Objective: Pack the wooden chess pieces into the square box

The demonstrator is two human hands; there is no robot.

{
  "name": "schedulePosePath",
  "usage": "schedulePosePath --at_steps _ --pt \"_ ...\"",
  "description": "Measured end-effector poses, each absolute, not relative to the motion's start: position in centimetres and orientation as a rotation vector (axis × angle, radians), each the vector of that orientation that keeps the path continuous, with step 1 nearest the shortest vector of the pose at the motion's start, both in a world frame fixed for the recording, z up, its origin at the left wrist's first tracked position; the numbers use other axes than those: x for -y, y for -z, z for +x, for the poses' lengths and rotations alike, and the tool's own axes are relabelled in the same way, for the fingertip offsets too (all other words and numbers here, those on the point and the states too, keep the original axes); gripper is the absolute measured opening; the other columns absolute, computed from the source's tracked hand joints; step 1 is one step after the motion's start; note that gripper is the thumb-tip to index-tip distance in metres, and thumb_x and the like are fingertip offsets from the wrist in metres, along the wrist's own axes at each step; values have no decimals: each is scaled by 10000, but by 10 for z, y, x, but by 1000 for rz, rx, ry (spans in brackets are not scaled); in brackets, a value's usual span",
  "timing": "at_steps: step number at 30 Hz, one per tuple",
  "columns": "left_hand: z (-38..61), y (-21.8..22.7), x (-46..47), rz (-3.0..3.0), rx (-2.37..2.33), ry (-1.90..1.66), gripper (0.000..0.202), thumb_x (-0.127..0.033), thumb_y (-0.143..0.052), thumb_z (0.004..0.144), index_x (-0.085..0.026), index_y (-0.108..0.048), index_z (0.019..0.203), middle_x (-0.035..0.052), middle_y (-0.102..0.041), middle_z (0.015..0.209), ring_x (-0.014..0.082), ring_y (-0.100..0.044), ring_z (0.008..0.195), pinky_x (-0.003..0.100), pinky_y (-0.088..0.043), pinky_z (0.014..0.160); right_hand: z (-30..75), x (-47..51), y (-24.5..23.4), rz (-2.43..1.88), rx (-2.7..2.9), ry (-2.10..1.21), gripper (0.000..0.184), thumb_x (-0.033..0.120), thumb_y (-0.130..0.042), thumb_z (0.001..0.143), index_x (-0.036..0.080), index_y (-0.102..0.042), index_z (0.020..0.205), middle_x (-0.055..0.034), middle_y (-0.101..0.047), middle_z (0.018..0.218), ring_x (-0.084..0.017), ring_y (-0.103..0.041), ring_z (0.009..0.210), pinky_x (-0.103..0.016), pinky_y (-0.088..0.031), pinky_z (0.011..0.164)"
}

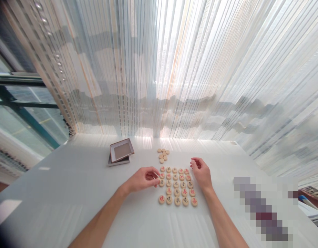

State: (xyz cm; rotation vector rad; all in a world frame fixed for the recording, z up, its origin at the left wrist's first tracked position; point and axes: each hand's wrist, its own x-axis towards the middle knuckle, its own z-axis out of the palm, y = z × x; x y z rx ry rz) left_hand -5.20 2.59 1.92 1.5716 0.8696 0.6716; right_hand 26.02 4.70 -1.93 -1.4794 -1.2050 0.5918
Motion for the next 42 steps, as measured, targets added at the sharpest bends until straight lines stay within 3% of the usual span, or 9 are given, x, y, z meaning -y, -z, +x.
schedulePosePath --at_steps 8,17,26,42 --pt "-61 -20 -24 1646 -872 -511 294 -382 -753 772 -164 -727 968 69 -773 874 202 -730 817 270 -552 688 261 -48 21 -1478 1206 -607 336 478 -628 851 179 -676 998 -75 -729 857 -231 -712 755 -359 -576 707" --pt "-55 -24 -15 1898 -895 -461 168 -244 -694 743 -193 -750 892 17 -733 852 138 -613 716 217 -480 629 260 -48 19 -1475 1205 -614 337 479 -625 853 179 -678 996 -67 -733 853 -222 -710 739 -355 -568 712" --pt "-56 -24 -18 1913 -1045 -370 236 -372 -695 773 -210 -742 937 9 -711 869 153 -609 747 238 -473 669 260 -48 20 -1484 1197 -620 319 466 -619 856 187 -676 1000 -67 -727 865 -222 -708 753 -349 -568 714" --pt "-58 -28 -16 1969 -1073 -366 211 -342 -685 767 -223 -710 939 -1 -685 952 142 -602 772 226 -477 674 259 -47 20 -1497 1207 -623 307 463 -620 853 198 -669 999 -61 -725 869 -221 -703 755 -350 -561 734"
